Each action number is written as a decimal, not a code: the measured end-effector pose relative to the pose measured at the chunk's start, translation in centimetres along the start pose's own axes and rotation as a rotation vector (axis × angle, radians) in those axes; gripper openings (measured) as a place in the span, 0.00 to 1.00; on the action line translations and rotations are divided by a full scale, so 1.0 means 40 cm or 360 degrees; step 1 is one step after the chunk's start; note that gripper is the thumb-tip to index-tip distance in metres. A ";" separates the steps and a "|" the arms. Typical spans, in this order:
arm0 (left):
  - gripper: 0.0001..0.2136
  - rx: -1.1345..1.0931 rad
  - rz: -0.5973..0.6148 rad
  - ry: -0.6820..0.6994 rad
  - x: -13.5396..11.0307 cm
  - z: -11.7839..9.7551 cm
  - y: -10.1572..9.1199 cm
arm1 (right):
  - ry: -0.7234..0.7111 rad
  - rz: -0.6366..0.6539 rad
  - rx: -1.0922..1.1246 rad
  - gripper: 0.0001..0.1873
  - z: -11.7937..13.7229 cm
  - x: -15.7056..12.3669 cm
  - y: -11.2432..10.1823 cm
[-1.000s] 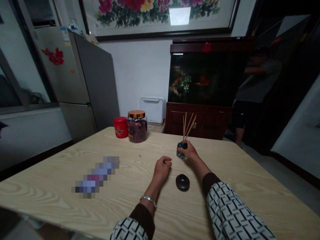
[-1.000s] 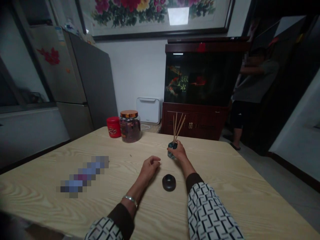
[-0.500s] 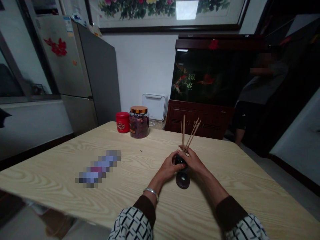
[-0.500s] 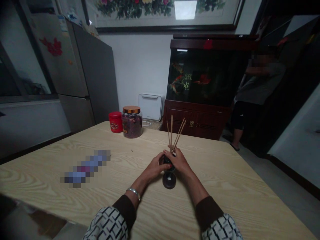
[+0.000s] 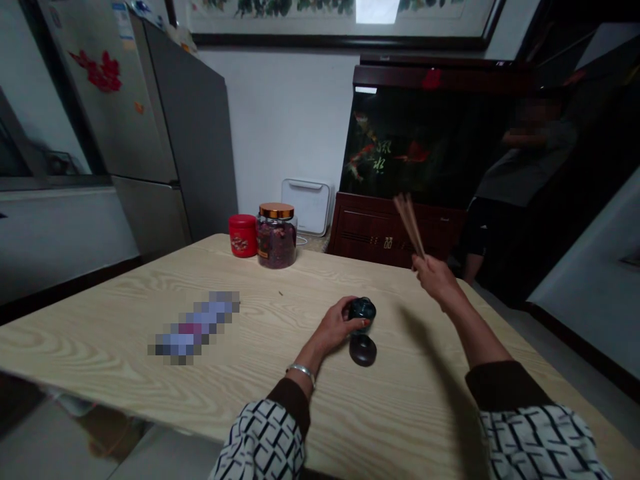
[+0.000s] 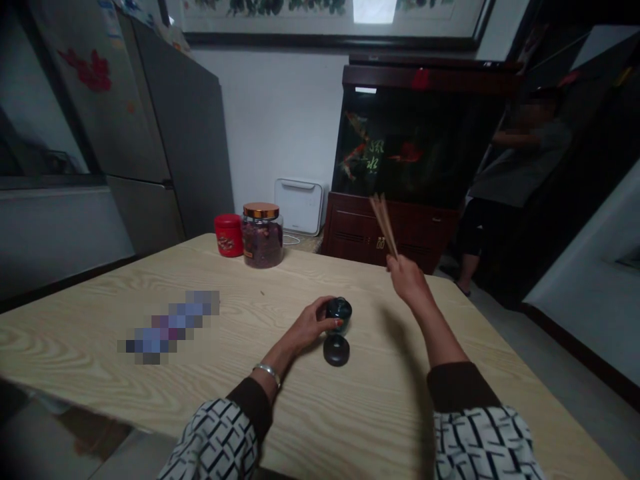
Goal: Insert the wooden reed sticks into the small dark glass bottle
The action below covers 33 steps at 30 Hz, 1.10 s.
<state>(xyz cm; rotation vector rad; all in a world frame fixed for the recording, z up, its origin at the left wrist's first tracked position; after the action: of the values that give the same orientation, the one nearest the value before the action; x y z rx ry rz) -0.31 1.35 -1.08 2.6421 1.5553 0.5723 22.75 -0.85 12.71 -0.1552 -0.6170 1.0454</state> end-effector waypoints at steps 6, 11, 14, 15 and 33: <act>0.29 0.0015 0.0018 -0.0002 0.004 0.010 -0.004 | 0.0273 0.0351 -0.1254 0.11 -0.203 -0.202 -0.029; 0.31 -0.0011 -0.0023 -0.0030 0.003 0.005 -0.002 | -0.0016 0.0434 -0.1783 0.18 -0.207 -0.255 -0.013; 0.34 -0.0003 -0.0043 -0.0051 0.004 0.003 -0.001 | -0.0158 0.0407 -0.1572 0.21 -0.122 -0.269 0.004; 0.34 0.0016 -0.0036 -0.0047 0.004 0.002 0.000 | -0.0185 0.0440 -0.1426 0.22 -0.090 -0.281 0.019; 0.30 0.0160 0.0017 0.0046 0.005 0.013 -0.006 | 0.0052 0.0548 0.0338 0.23 0.023 -0.260 0.065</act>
<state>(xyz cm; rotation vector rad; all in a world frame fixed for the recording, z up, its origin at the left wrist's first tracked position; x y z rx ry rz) -0.26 1.71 -1.54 2.7282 1.6204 0.5494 16.62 -8.50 8.22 -0.0936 -0.4543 1.4308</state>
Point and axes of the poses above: each hand's wrist, its own x-axis towards the middle knuckle, its own y-axis out of the palm, z = x × y, the point moved 2 cm from there along x, towards the middle knuckle, and after that the axes turned 2 degrees about -z, right-handed, at the moved point
